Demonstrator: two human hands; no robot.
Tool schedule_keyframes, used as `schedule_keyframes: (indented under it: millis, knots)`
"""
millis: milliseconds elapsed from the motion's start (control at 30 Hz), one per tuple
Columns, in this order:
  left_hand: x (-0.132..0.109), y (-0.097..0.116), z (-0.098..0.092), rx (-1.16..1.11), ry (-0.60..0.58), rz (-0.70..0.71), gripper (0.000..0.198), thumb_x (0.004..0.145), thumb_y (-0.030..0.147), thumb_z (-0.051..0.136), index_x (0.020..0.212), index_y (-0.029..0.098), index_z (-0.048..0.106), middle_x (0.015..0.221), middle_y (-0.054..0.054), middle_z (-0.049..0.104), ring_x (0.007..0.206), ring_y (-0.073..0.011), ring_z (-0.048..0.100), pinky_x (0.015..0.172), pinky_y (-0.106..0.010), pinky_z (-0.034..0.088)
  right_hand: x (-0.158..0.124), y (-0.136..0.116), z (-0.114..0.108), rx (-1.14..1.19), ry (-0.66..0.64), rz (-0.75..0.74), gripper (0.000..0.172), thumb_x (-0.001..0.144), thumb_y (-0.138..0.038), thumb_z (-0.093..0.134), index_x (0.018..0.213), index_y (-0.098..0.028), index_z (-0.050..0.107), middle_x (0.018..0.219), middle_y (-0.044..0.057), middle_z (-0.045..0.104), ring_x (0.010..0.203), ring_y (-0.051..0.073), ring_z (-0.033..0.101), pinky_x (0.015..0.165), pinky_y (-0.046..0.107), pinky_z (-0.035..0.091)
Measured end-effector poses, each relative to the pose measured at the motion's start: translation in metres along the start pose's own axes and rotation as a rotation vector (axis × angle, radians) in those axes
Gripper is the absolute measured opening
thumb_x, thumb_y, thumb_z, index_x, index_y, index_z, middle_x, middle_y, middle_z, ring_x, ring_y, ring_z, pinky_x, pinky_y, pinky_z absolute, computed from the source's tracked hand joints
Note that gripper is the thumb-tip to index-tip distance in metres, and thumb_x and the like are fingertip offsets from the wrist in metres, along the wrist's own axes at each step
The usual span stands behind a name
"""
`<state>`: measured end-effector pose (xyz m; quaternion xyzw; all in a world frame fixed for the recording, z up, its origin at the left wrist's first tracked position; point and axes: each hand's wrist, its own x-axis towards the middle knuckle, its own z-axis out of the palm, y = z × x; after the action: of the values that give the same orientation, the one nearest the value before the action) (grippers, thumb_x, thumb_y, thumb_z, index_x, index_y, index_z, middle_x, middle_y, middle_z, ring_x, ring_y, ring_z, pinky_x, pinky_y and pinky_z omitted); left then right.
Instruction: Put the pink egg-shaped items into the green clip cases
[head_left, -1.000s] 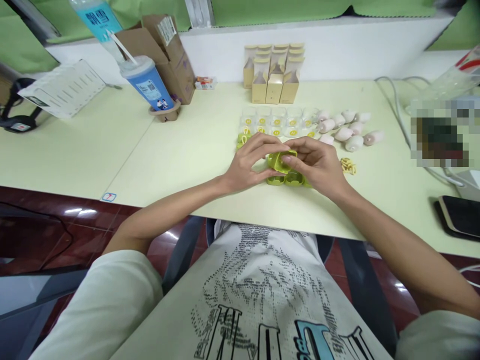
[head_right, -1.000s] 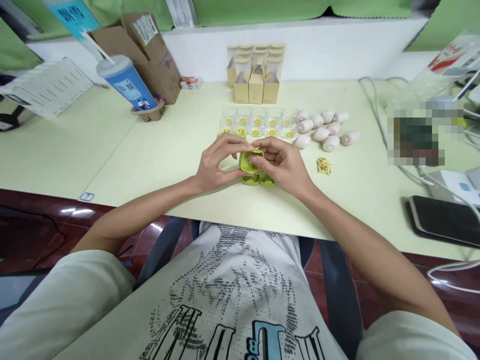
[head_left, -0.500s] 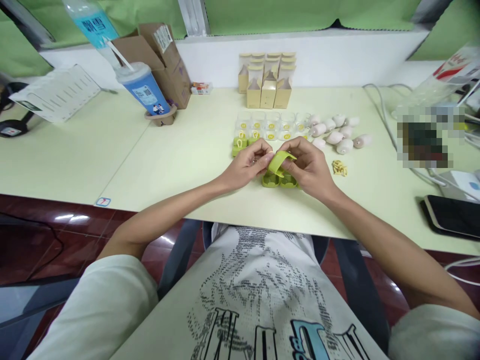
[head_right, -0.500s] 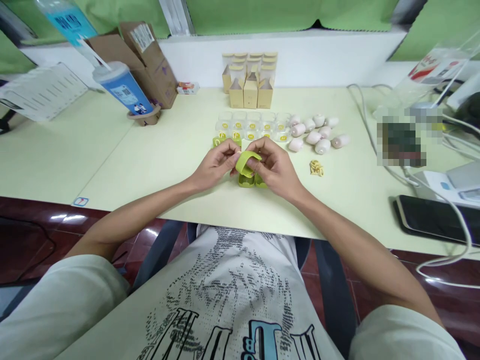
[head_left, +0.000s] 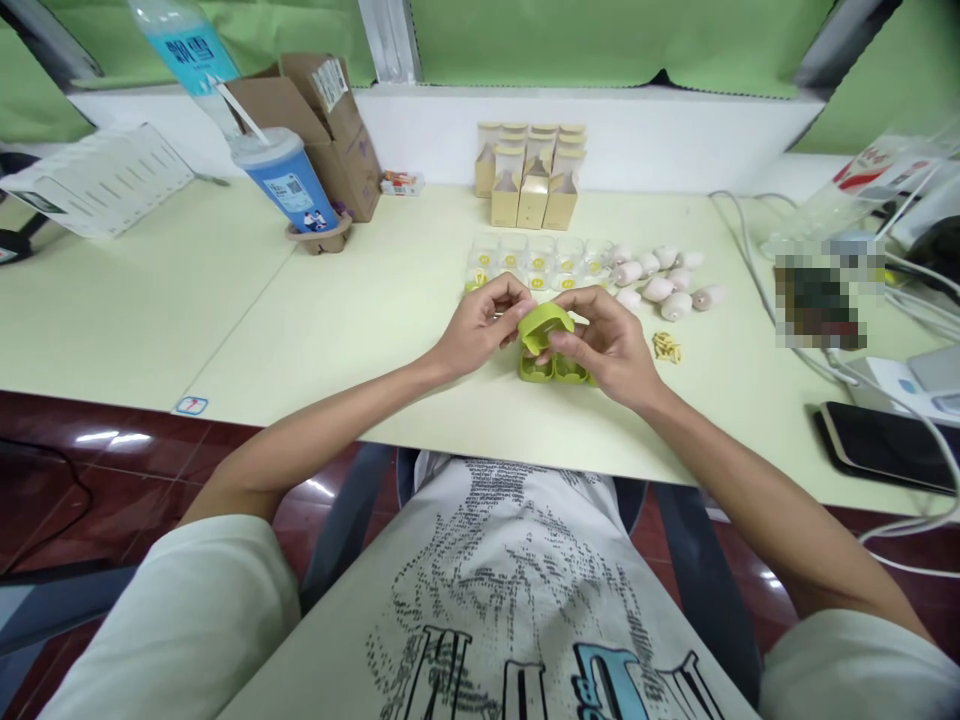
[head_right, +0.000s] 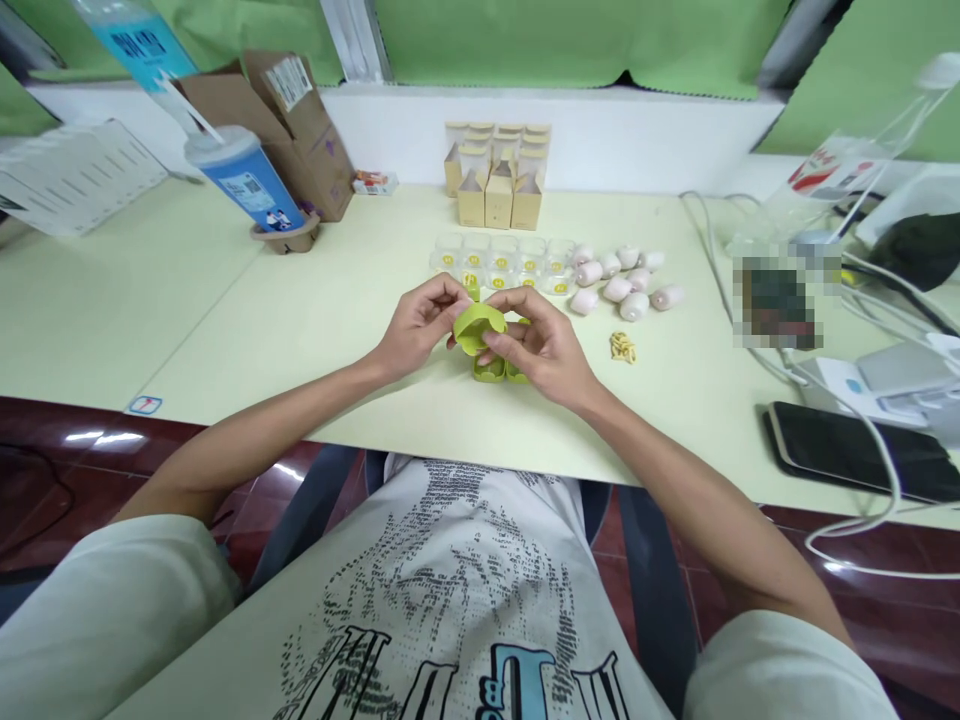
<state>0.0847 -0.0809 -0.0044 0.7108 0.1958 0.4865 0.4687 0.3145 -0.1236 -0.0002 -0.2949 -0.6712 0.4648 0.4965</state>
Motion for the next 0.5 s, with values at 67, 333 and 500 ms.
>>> schedule_keyframes:
  millis: [67,333,500]
  knots:
    - [0.002,-0.001,-0.002,0.027,0.017,0.023,0.059,0.101,0.079,0.089,0.098,0.024,0.068,0.080,0.003,0.063,0.063,-0.0093,0.056,0.058,-0.026,0.050,0.000,0.002,-0.002,0.014,-0.023,-0.006,0.057,0.093,-0.071,0.100,0.131,-0.035,0.078,0.130,0.006,0.088,0.085,0.024,0.089,0.081,0.043,0.080]
    - [0.018,-0.018,-0.051,0.380,0.282,0.133,0.062,0.109,0.085,0.072,0.104,0.023,0.076,0.091,-0.003,0.073,0.080,-0.0144,0.065,0.067,-0.027,0.051,0.010,0.001,-0.022,-0.181,0.005,-0.083,0.044,0.098,-0.070,0.097,0.125,-0.036,0.094,0.139,0.010,0.089,0.130,0.031,0.087,0.108,0.049,0.078]
    - [0.024,-0.031,-0.108,0.663,0.217,0.078,0.053,0.103,0.076,0.082,0.117,0.025,0.079,0.119,-0.010,0.077,0.115,-0.0228,0.070,0.079,-0.029,0.059,0.041,-0.023,-0.034,-0.559,-0.092,-0.074,0.040,0.103,-0.064,0.091,0.127,-0.032,0.096,0.141,0.012,0.088,0.118,0.030,0.086,0.101,0.048,0.077]
